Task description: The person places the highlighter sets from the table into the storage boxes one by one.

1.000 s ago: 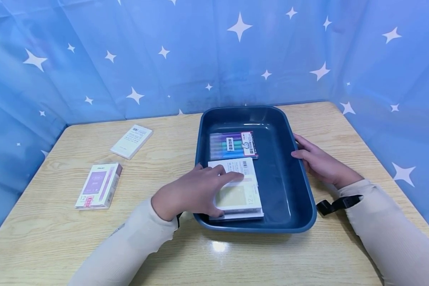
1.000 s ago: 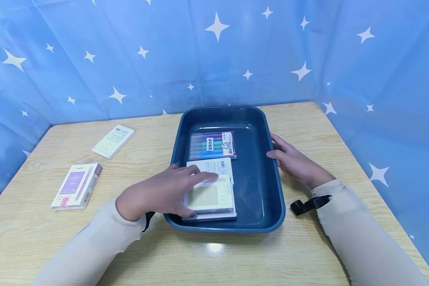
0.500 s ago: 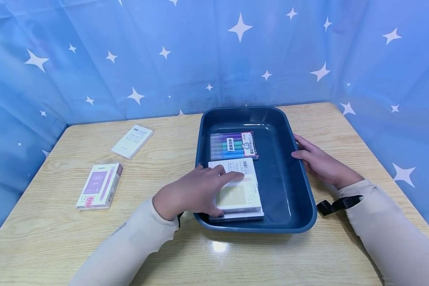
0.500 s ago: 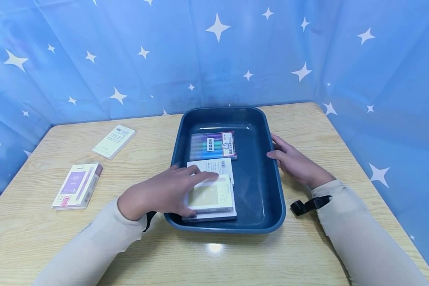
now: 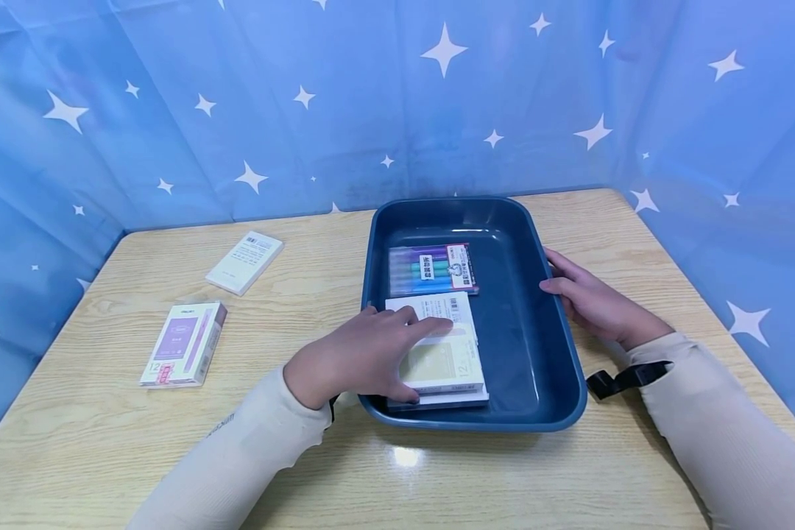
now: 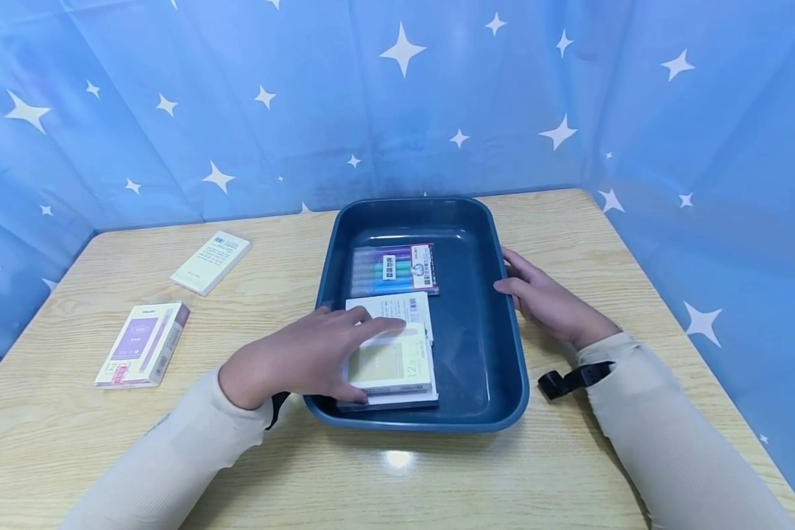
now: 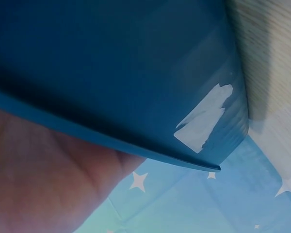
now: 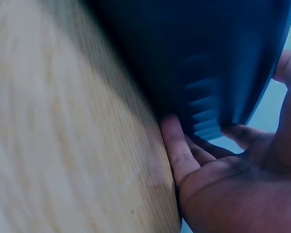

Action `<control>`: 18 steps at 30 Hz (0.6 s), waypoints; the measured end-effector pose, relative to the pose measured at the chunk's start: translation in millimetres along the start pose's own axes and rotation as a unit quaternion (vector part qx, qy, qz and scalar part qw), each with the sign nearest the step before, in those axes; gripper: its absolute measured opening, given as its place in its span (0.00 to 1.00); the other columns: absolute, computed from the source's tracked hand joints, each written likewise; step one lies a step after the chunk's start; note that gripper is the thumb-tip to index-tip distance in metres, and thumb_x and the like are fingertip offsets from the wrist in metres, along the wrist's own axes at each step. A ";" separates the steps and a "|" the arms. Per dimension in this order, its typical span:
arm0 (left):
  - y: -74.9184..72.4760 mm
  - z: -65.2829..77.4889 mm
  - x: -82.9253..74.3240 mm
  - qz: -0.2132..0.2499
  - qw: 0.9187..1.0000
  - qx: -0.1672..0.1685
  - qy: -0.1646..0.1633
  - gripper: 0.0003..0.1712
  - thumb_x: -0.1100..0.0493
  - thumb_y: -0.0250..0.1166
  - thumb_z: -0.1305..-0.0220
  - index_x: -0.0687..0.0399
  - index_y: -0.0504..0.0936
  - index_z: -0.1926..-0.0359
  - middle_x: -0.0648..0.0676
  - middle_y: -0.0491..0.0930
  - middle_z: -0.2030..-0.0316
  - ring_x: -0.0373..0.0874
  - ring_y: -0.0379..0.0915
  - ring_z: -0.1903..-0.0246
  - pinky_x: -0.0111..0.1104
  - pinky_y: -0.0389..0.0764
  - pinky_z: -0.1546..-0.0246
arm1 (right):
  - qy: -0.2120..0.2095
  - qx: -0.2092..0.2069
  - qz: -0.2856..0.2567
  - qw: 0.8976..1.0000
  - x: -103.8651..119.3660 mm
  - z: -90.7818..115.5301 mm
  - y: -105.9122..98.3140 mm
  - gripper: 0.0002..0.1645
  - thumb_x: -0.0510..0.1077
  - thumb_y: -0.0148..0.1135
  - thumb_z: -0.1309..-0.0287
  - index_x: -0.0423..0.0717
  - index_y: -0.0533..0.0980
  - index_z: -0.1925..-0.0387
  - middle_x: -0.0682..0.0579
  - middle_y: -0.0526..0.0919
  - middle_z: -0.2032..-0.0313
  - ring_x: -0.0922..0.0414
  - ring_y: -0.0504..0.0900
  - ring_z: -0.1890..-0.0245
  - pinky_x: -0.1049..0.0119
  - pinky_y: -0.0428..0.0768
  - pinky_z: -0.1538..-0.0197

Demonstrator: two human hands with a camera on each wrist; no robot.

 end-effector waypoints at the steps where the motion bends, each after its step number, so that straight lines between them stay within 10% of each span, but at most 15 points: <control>1: 0.0 0.1 -0.1 -0.001 1.000 0.000 0.001 0.56 0.37 0.77 0.52 0.32 0.59 0.25 0.50 0.76 0.44 0.43 0.74 0.55 0.40 0.73 0.51 | 0.000 0.001 -0.002 1.000 0.2 0.2 0.1 0.40 0.49 0.43 0.22 0.60 0.36 0.20 0.48 0.62 0.32 0.67 0.78 0.54 0.74 0.78 0.50; 18: 0.1 1.4 -1.6 0.038 0.999 0.012 0.018 0.54 0.35 0.74 0.49 0.33 0.59 0.24 0.50 0.79 0.47 0.42 0.74 0.55 0.42 0.73 0.50 | 0.004 -0.001 0.006 1.000 0.5 -0.3 1.2 0.40 0.51 0.43 0.23 0.61 0.37 0.20 0.52 0.65 0.37 0.65 0.78 0.56 0.73 0.79 0.51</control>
Point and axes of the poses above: each hand's wrist, its own z-axis away from the middle knuckle, its own y-axis out of the palm, x = y × z, the point moved 4 cm from there along -z, towards the middle knuckle
